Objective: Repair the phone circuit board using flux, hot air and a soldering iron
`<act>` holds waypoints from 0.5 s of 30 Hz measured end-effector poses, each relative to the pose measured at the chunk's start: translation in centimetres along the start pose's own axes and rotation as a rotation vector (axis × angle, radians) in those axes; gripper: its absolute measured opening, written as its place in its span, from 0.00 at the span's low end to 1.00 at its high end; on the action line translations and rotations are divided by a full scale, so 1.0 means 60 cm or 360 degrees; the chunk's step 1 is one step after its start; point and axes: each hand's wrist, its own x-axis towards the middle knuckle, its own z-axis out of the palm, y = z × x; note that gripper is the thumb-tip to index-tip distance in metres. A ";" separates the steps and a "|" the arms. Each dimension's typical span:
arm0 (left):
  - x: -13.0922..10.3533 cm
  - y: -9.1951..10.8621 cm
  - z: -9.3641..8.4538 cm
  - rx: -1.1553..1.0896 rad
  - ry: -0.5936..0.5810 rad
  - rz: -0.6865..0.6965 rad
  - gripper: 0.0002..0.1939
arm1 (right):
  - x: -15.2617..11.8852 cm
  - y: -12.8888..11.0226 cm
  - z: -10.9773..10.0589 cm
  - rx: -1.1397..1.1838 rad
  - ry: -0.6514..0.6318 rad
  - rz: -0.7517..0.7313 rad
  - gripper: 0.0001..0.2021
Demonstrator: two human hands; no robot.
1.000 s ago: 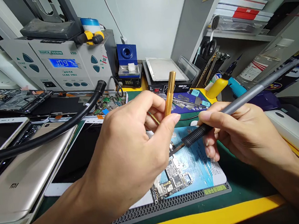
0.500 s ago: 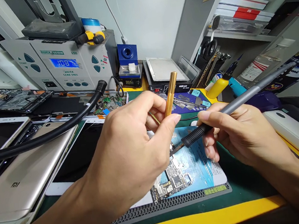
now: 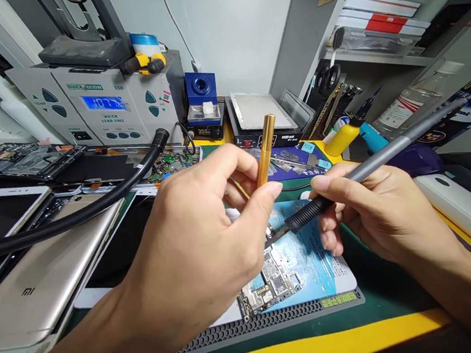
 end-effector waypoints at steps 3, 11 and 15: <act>0.002 0.001 -0.003 0.0000 0.0037 -0.0003 0.04 | 0.004 0.011 -0.009 -0.0022 -0.0052 -0.0102 0.12; 0.000 0.000 -0.002 0.0004 -0.0008 -0.0011 0.04 | 0.007 0.017 -0.016 -0.0064 -0.0086 -0.0135 0.10; -0.002 -0.003 0.000 -0.0008 0.0016 -0.0009 0.04 | 0.005 0.018 -0.015 -0.0081 -0.0095 -0.0134 0.10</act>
